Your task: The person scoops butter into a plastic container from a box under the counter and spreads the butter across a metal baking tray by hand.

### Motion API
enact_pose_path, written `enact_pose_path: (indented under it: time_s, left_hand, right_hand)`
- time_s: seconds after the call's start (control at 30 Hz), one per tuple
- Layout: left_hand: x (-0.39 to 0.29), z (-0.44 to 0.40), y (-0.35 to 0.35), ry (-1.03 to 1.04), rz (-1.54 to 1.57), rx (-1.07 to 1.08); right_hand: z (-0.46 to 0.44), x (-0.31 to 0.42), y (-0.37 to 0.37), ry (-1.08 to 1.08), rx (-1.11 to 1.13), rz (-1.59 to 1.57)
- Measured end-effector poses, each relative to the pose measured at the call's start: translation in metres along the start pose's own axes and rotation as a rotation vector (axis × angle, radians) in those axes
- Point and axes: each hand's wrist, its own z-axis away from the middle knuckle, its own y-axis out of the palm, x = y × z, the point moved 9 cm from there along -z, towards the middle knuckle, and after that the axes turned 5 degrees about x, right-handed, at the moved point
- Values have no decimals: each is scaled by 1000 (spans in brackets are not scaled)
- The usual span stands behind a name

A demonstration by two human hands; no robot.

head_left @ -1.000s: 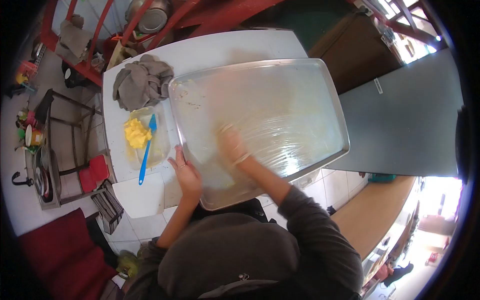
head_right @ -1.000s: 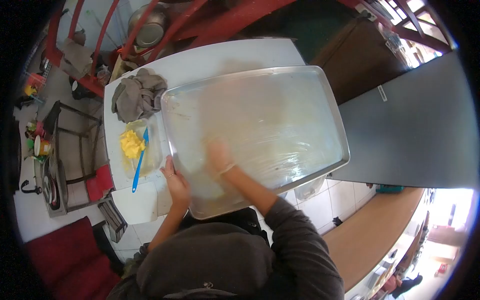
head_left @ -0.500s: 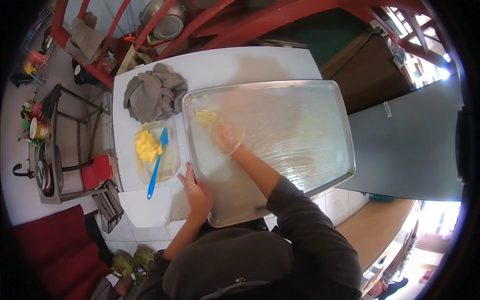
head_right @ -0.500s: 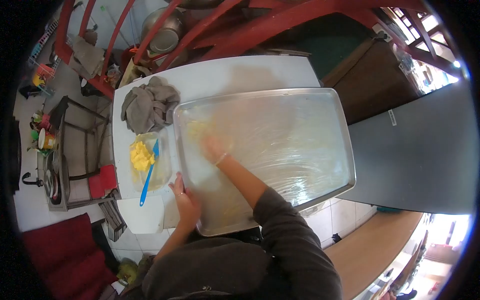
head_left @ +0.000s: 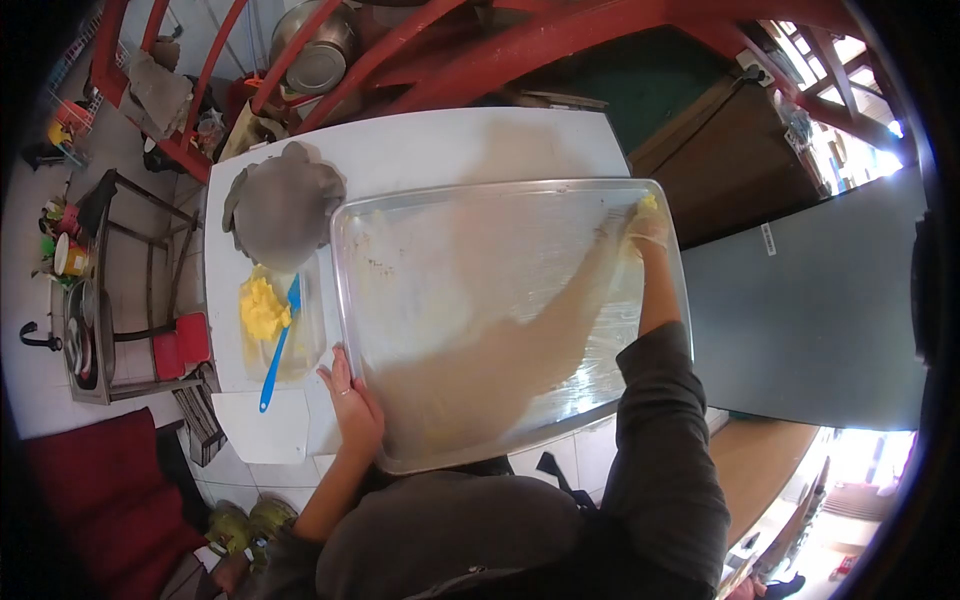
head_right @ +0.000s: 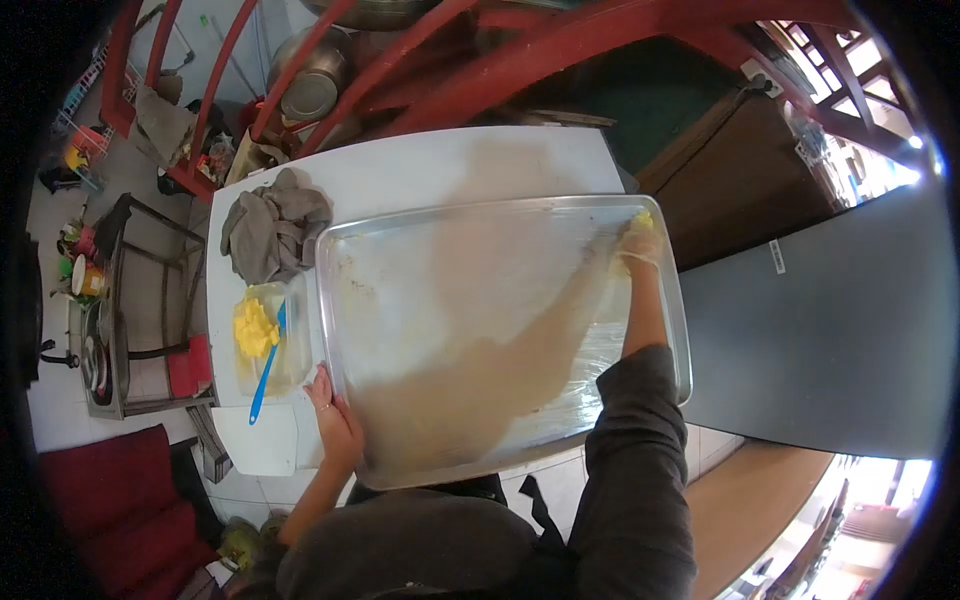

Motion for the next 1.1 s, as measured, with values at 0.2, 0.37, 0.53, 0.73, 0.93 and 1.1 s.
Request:
enact_pose_path:
  time_s: [0.2, 0.37, 0.53, 0.73, 0.93, 1.1]
  left_hand:
    - [-70, -6, -20, 306, -99, -72]
    - [-205, -31, -9, 478, -15, 93]
    - [-245, -24, 22, 658, -228, 115]
    - [-248, 22, 41, 898, -282, 177]
    - [-255, 44, 21, 1019, -224, 317]
    - [-254, 60, 16, 1119, -44, 352]
  right_hand:
    - [117, 140, -70, -264, 253, -1317]
    - [205, 229, -96, -295, 496, -2619]
    - [250, 237, -83, -48, 363, -2732]
    - [291, 235, -65, -276, 192, -2096]
    - [315, 224, -65, 16, 247, -2644]
    - [326, 206, -73, 114, -35, -2619]
